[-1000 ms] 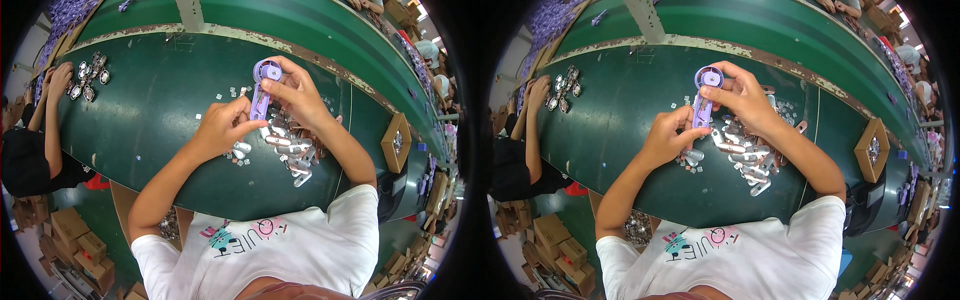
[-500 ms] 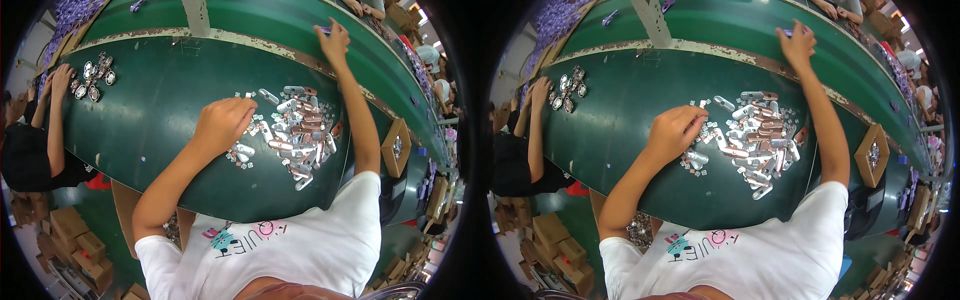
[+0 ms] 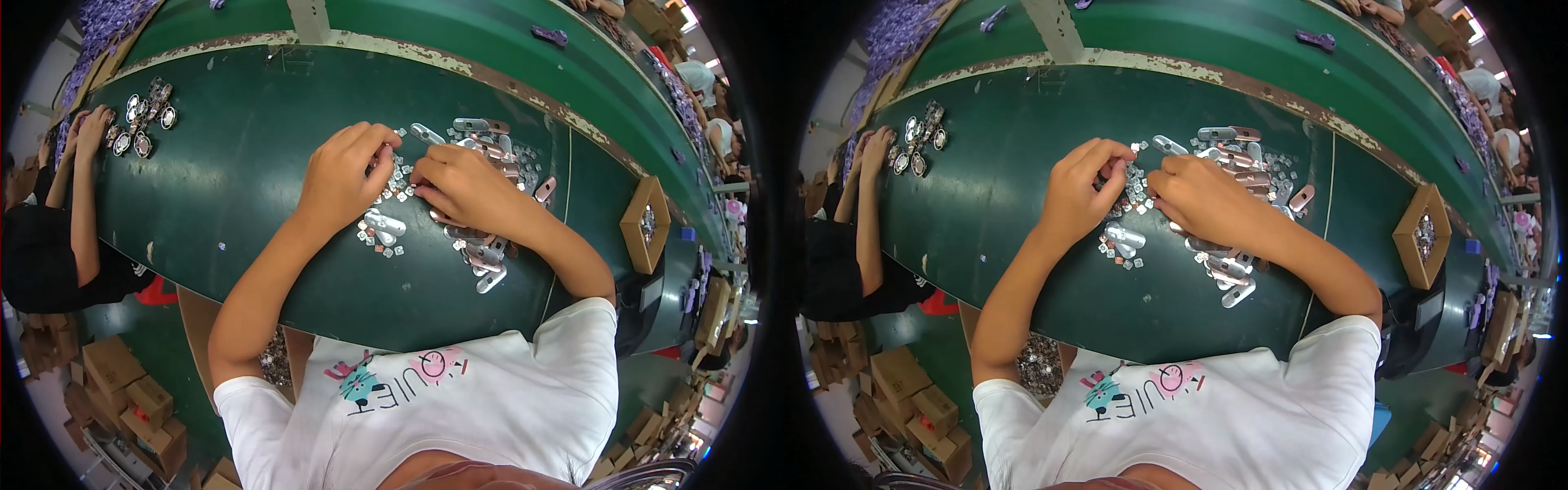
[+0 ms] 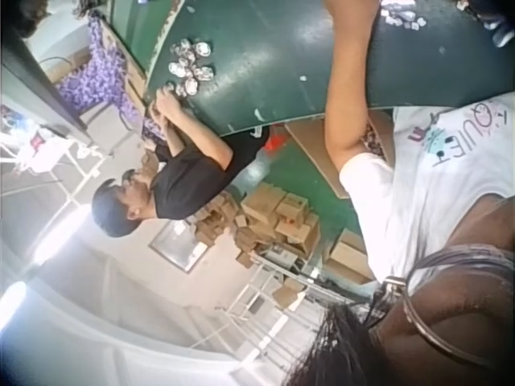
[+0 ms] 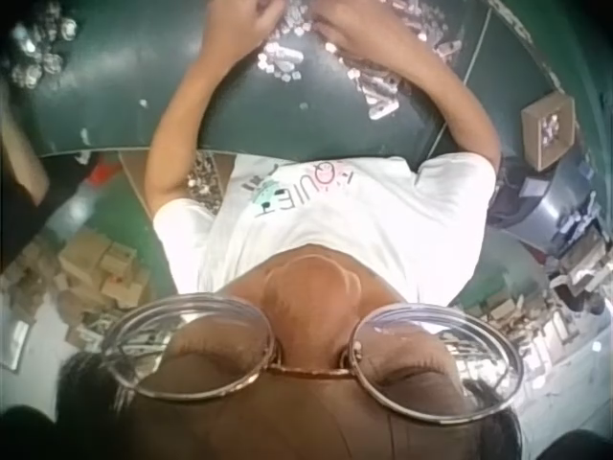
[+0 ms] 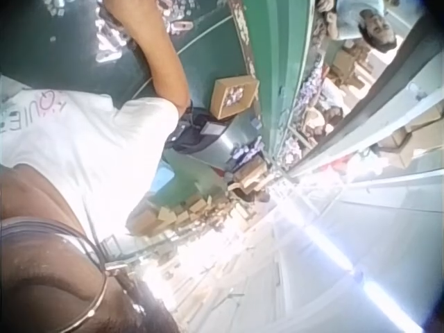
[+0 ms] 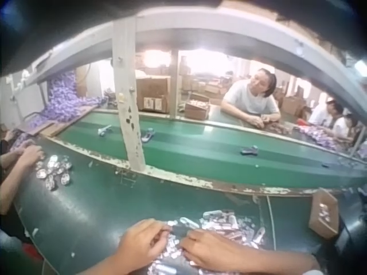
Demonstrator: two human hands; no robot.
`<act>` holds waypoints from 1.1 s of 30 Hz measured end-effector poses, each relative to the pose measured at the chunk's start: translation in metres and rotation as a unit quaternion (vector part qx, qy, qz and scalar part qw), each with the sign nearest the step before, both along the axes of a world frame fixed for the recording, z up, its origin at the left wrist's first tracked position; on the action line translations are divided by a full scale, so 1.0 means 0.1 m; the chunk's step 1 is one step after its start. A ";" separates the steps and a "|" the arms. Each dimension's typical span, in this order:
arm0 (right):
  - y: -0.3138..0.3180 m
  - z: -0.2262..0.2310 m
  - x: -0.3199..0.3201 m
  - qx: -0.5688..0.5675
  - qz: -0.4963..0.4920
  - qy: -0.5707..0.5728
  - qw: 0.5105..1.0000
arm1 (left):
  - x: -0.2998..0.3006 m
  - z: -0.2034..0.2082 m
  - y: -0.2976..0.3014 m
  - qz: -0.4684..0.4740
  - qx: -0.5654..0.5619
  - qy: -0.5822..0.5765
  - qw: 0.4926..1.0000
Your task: The person assembles small metal components into a plastic housing by hand on a workbench.
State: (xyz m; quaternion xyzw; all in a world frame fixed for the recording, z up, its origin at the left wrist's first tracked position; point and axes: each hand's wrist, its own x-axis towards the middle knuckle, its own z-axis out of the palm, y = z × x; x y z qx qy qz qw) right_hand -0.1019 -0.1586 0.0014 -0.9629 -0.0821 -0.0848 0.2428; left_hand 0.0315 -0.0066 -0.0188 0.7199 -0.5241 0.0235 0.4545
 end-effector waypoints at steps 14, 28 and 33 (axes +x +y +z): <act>-0.55 -0.01 0.17 0.497 -0.188 0.047 0.846 | -0.16 -0.01 0.03 -0.138 0.054 -0.169 0.974; -0.42 -0.13 0.13 0.499 -0.117 -0.077 0.855 | -0.21 -0.06 -0.05 -0.132 0.076 -0.116 0.982; -0.36 -0.09 0.04 0.445 -0.093 -0.018 0.890 | -0.20 -0.05 -0.06 -0.096 -0.001 0.027 0.995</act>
